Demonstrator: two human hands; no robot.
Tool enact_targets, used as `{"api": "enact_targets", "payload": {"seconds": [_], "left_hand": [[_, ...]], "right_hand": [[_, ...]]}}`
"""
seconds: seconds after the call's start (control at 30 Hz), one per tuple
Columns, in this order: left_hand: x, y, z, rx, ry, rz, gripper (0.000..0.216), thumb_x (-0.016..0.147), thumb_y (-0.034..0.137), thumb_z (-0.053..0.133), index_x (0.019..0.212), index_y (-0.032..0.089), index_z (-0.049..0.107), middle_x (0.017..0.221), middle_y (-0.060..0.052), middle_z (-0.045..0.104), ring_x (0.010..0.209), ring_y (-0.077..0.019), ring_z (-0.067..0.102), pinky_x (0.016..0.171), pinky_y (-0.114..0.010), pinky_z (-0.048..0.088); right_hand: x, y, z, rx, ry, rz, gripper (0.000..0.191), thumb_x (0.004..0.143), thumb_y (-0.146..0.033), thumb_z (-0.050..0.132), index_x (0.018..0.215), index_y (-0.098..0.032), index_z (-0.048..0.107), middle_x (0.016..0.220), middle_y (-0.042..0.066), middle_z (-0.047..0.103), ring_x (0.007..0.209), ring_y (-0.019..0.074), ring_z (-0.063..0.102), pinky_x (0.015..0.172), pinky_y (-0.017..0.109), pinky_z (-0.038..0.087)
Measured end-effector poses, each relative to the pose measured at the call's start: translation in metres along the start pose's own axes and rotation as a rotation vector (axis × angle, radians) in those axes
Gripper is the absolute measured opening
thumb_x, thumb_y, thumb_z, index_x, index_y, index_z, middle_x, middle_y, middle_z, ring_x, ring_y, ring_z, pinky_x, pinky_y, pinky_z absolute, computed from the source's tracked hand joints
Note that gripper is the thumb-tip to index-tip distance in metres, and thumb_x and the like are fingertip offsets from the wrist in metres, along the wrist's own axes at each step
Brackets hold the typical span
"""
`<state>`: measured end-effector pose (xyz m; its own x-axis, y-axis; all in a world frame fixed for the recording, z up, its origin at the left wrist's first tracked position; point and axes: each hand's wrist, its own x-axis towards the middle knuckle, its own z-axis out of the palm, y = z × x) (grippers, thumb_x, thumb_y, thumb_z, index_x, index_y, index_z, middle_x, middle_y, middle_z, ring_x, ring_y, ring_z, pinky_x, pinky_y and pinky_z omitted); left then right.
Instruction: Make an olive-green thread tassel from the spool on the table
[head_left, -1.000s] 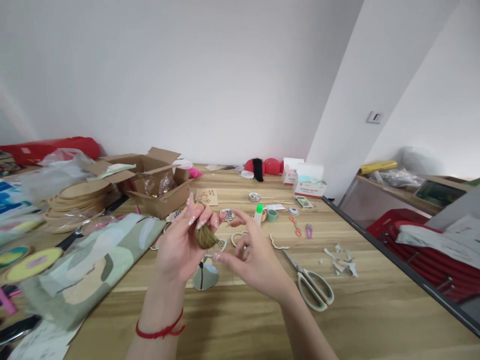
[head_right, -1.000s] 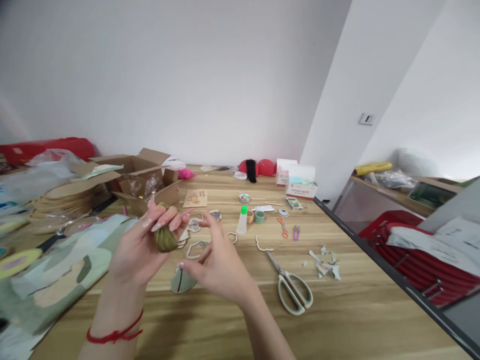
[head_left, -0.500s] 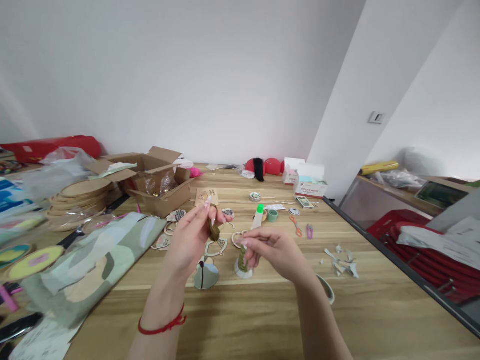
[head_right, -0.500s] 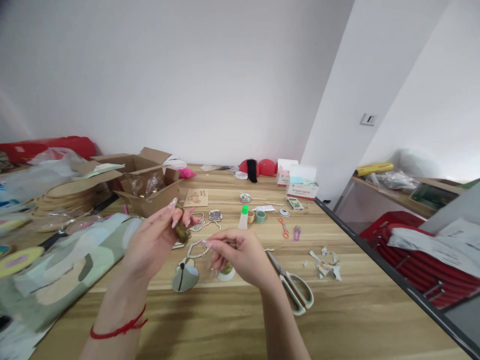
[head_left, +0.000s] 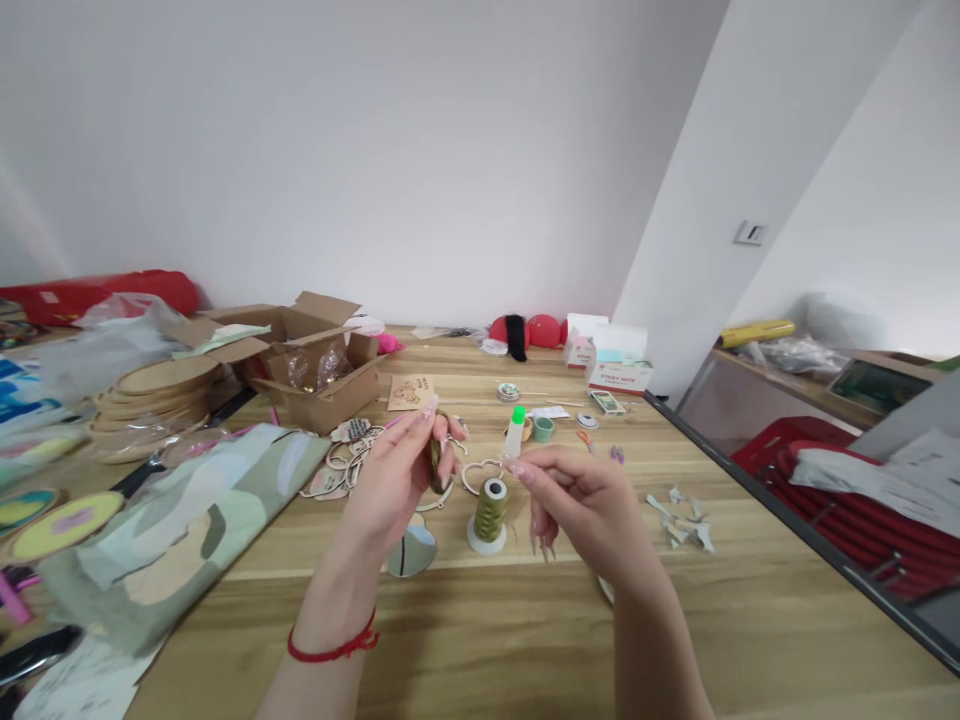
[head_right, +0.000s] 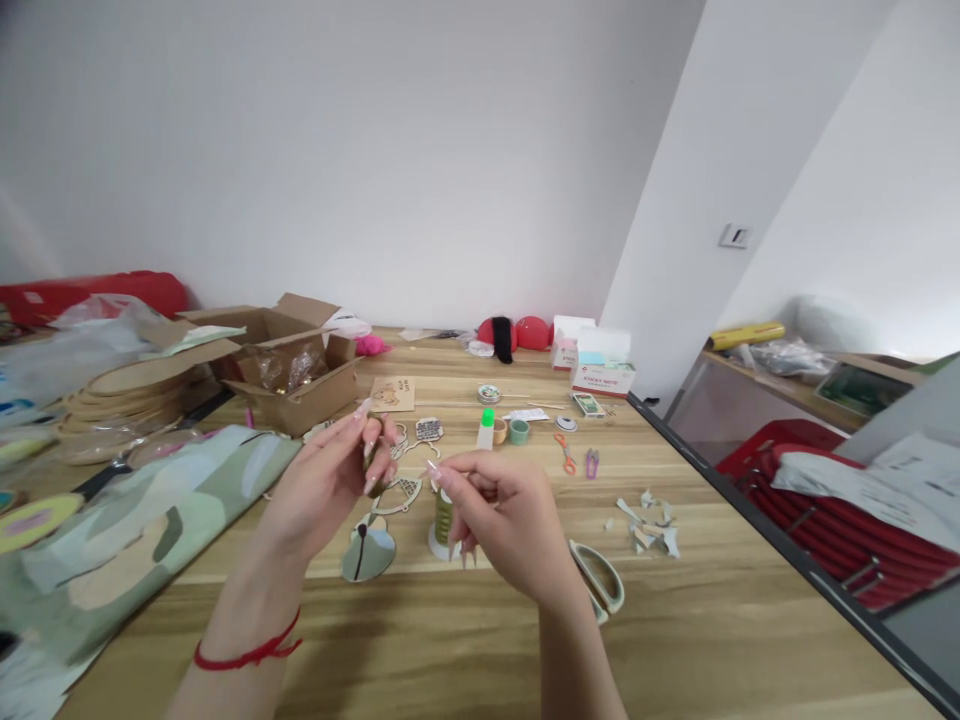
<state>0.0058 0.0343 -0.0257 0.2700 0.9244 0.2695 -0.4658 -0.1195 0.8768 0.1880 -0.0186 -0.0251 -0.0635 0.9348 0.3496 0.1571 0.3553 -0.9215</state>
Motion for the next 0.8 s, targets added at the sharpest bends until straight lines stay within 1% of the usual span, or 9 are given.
{"api": "enact_targets", "payload": {"seconds": [0.13, 0.27, 0.3, 0.37, 0.47, 0.53, 0.6, 0.67, 0.8], "left_hand": [[0.000, 0.000, 0.001, -0.059, -0.066, -0.034, 0.033, 0.098, 0.030, 0.044, 0.070, 0.015, 0.052, 0.076, 0.000, 0.056, 0.046, -0.0043, 0.035, 0.054, -0.021, 0.041], [-0.002, 0.000, 0.003, -0.029, -0.071, -0.045, 0.031, 0.096, 0.037, 0.050, 0.073, 0.015, 0.053, 0.065, 0.003, 0.046, 0.047, -0.0047, 0.031, 0.050, -0.019, 0.035], [-0.003, -0.001, 0.003, -0.013, -0.076, -0.052, 0.032, 0.095, 0.038, 0.051, 0.073, 0.015, 0.053, 0.063, 0.004, 0.043, 0.047, -0.0047, 0.030, 0.048, -0.019, 0.031], [-0.004, -0.003, 0.003, 0.021, -0.106, -0.086, 0.033, 0.094, 0.042, 0.052, 0.074, 0.016, 0.052, 0.062, 0.005, 0.041, 0.046, -0.0043, 0.026, 0.044, -0.018, 0.023], [-0.005, -0.005, 0.002, 0.068, -0.194, -0.156, 0.035, 0.093, 0.044, 0.052, 0.074, 0.016, 0.050, 0.060, 0.005, 0.040, 0.045, -0.0039, 0.022, 0.042, -0.019, 0.014], [-0.006, -0.005, 0.001, 0.106, -0.273, -0.183, 0.037, 0.094, 0.045, 0.050, 0.072, 0.016, 0.049, 0.057, 0.006, 0.035, 0.045, -0.0044, 0.021, 0.043, -0.020, 0.013], [-0.007, -0.005, 0.000, 0.150, -0.355, -0.198, 0.040, 0.095, 0.047, 0.047, 0.070, 0.016, 0.048, 0.054, 0.007, 0.030, 0.045, -0.0051, 0.019, 0.043, -0.021, 0.012], [-0.008, -0.004, 0.000, 0.198, -0.405, -0.199, 0.041, 0.095, 0.048, 0.046, 0.069, 0.016, 0.047, 0.054, 0.007, 0.030, 0.045, -0.0056, 0.020, 0.043, -0.022, 0.013], [-0.009, -0.003, 0.001, 0.269, -0.412, -0.185, 0.041, 0.095, 0.047, 0.046, 0.068, 0.017, 0.045, 0.056, 0.006, 0.032, 0.047, -0.0066, 0.021, 0.044, -0.023, 0.014]], "right_hand": [[-0.004, -0.005, 0.001, -0.011, 0.027, -0.019, 0.025, 0.088, -0.037, 0.063, 0.082, -0.015, 0.071, 0.043, -0.003, 0.057, 0.034, 0.0078, 0.051, 0.036, 0.016, 0.042], [-0.004, -0.007, 0.001, -0.061, 0.115, -0.029, 0.031, 0.089, -0.042, 0.060, 0.081, -0.014, 0.070, 0.042, -0.003, 0.055, 0.033, 0.0090, 0.050, 0.035, 0.018, 0.040], [-0.003, -0.007, 0.001, -0.094, 0.151, -0.035, 0.031, 0.090, -0.042, 0.059, 0.085, -0.014, 0.071, 0.041, -0.003, 0.054, 0.034, 0.0095, 0.051, 0.035, 0.019, 0.040], [-0.002, -0.006, 0.002, -0.161, 0.193, -0.054, 0.032, 0.091, -0.041, 0.057, 0.101, -0.013, 0.070, 0.041, -0.005, 0.052, 0.034, 0.0101, 0.050, 0.037, 0.020, 0.040], [-0.002, -0.002, 0.004, -0.204, 0.102, -0.089, 0.042, 0.092, -0.035, 0.056, 0.128, -0.014, 0.061, 0.043, -0.008, 0.049, 0.035, 0.0096, 0.048, 0.040, 0.021, 0.041], [-0.002, 0.001, 0.005, -0.219, 0.012, -0.117, 0.046, 0.092, -0.031, 0.055, 0.136, -0.017, 0.054, 0.046, -0.009, 0.048, 0.037, 0.0089, 0.047, 0.042, 0.021, 0.042], [-0.003, 0.003, 0.006, -0.257, -0.038, -0.153, 0.046, 0.092, -0.028, 0.053, 0.137, -0.018, 0.054, 0.047, -0.009, 0.047, 0.039, 0.0085, 0.047, 0.045, 0.021, 0.042], [-0.004, 0.003, 0.006, -0.291, -0.066, -0.191, 0.043, 0.091, -0.024, 0.053, 0.133, -0.017, 0.058, 0.049, -0.009, 0.046, 0.041, 0.0080, 0.047, 0.047, 0.021, 0.041], [-0.006, 0.002, 0.006, -0.293, -0.121, -0.265, 0.044, 0.087, -0.016, 0.054, 0.130, -0.014, 0.060, 0.051, -0.009, 0.044, 0.042, 0.0071, 0.043, 0.049, 0.021, 0.039]]}}
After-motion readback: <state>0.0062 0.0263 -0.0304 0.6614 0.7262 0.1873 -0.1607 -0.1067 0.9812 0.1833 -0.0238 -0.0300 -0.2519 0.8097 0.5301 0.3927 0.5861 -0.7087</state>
